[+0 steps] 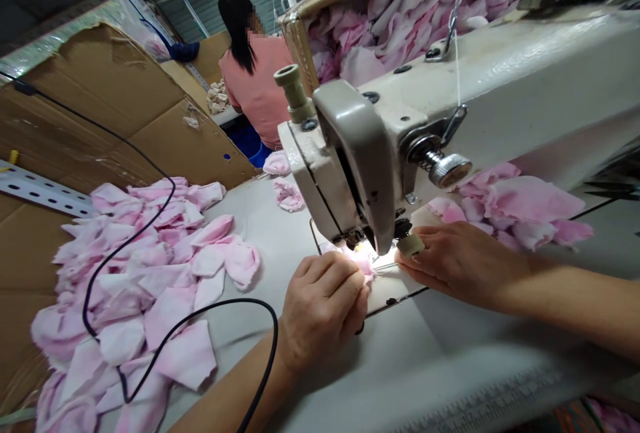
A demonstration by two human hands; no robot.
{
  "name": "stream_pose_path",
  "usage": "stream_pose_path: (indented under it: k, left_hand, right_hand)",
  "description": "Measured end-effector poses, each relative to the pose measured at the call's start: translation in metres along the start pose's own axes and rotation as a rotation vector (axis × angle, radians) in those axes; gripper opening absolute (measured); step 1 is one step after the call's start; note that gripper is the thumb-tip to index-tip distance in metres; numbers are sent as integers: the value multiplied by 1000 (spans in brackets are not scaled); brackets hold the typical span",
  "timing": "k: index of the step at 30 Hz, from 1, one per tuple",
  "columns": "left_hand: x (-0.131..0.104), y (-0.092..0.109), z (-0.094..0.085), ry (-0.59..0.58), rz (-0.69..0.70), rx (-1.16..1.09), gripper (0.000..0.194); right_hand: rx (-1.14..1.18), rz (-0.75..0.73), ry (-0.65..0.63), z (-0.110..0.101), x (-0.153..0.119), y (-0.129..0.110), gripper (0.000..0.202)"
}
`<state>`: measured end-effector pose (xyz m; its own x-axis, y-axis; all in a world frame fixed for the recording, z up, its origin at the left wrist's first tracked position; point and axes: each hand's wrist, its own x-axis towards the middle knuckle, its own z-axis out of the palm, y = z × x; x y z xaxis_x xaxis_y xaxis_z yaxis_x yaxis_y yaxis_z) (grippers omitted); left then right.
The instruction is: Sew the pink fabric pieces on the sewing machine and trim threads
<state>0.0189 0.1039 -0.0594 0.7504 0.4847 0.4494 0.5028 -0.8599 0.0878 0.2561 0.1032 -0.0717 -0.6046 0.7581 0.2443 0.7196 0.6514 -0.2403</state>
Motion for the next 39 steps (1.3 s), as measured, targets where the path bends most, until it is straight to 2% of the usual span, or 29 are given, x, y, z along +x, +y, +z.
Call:
stream_pose_path:
  k: [6, 12, 24, 29, 33, 36, 39]
  left_hand:
    - [-6, -3, 6, -107, 81, -51, 13]
    - [-7, -1, 6, -153, 93, -57, 18]
    - [-9, 3, 7, -153, 39, -113, 22]
    - [1, 2, -7, -99, -37, -92, 14]
    - [8, -8, -17, -142, 24, -114, 15]
    - [6, -15, -12, -215, 75, -183, 15]
    - [1, -15, -4, -195, 77, -194, 14]
  right_hand:
    - [19, 5, -15, -1, 1, 3, 25]
    - [-22, -47, -20, -2, 2, 4, 22]
    - [-7, -75, -42, -6, 6, 6, 21]
    - [-2, -137, 12, 0, 4, 9, 21]
    - [4, -155, 61, 4, 3, 10, 20]
    - [-15, -152, 61, 4, 4, 10, 20]
    - [-16, -154, 46, 3, 4, 10, 22]
